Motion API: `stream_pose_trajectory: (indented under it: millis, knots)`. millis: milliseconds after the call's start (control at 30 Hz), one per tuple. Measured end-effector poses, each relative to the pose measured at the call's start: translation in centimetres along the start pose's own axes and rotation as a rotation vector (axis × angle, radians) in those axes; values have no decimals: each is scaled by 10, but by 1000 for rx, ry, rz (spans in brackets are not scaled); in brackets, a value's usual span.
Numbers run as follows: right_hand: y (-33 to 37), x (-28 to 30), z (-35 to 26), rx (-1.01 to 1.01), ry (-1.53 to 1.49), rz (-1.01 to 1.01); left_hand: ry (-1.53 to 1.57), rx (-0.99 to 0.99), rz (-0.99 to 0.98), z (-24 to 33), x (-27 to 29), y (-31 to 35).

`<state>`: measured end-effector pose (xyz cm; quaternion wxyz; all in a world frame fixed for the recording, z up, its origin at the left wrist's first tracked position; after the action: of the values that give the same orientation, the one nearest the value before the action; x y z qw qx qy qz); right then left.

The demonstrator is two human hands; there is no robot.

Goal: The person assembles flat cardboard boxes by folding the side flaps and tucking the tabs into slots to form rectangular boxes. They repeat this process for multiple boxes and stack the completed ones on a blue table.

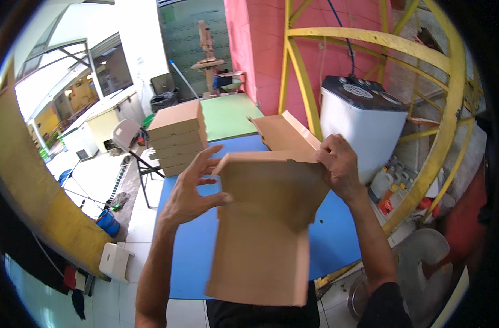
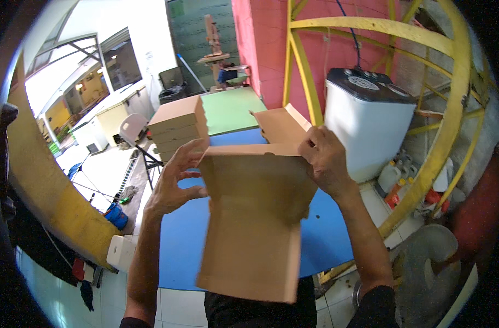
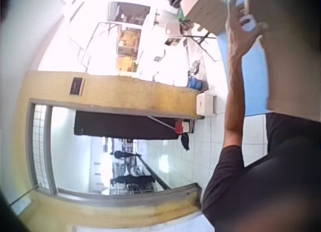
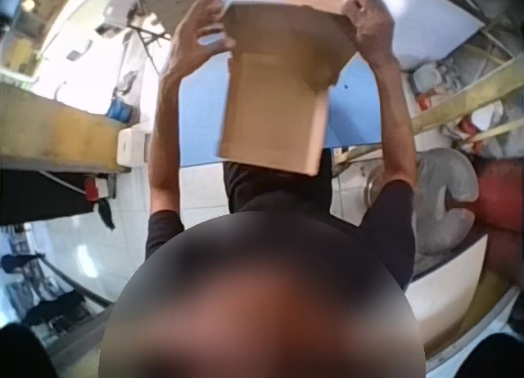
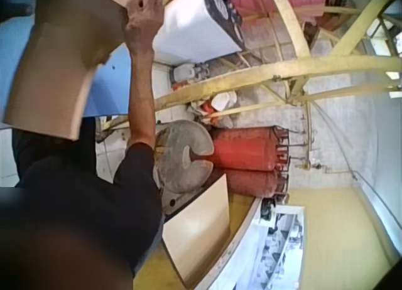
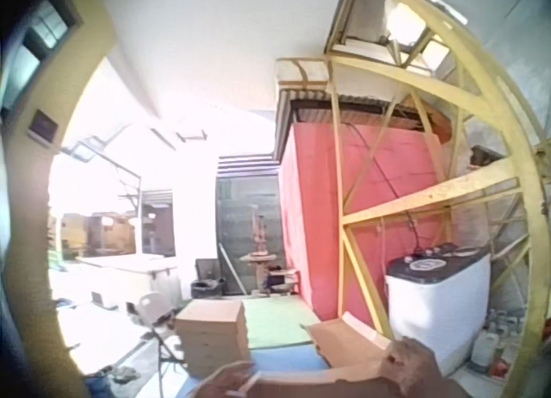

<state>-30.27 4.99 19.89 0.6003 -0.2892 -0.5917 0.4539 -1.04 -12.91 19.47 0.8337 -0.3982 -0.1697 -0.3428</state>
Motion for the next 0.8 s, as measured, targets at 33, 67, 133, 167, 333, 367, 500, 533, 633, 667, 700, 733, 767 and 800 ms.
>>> stream_pose_trajectory:
  millis: [33,67,133,167,333,367,500,533,633,667,700,733,767,800]
  knots:
    - [-14,4,-6,28,-15,21,-42,8,49,14,2,-1]
    - [-26,7,-12,59,-35,42,-87,18,103,26,5,0]
    - [-38,16,-27,82,-98,114,-215,-37,250,43,8,8]
    - [-41,19,-34,65,-92,114,-251,-64,245,48,13,16]
    - [-46,27,-58,-73,-257,126,-15,-46,223,60,25,43]
    - [-45,27,-63,-158,-289,118,78,51,221,62,24,47]
    - [-51,29,-76,-245,-209,37,27,5,368,81,2,73]
    - [-55,31,-76,-202,-153,-4,56,57,361,78,3,75]
    - [-59,34,-74,45,43,-18,118,77,330,68,19,80]
    - [-59,33,-72,108,116,-25,99,17,326,64,29,78]
    - [-56,32,-71,185,119,9,63,-65,330,61,38,76]
    - [-53,28,-71,220,129,28,108,-139,286,60,47,72]
    - [-49,25,-71,268,161,41,156,-143,246,59,53,69]
    - [-47,20,-70,274,152,45,125,-163,182,59,60,63]
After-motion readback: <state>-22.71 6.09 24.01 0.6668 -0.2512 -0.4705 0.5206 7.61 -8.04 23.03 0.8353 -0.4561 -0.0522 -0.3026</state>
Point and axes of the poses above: each hand's wrist, its own y-axis away from the middle knuckle, its own x-axis out of the back of the hand, z = x × y, the point moved 1 cm from there along -y, towards the middle knuckle, and after that the axes turned 7 degrees about -y, right-handed, at the moved point
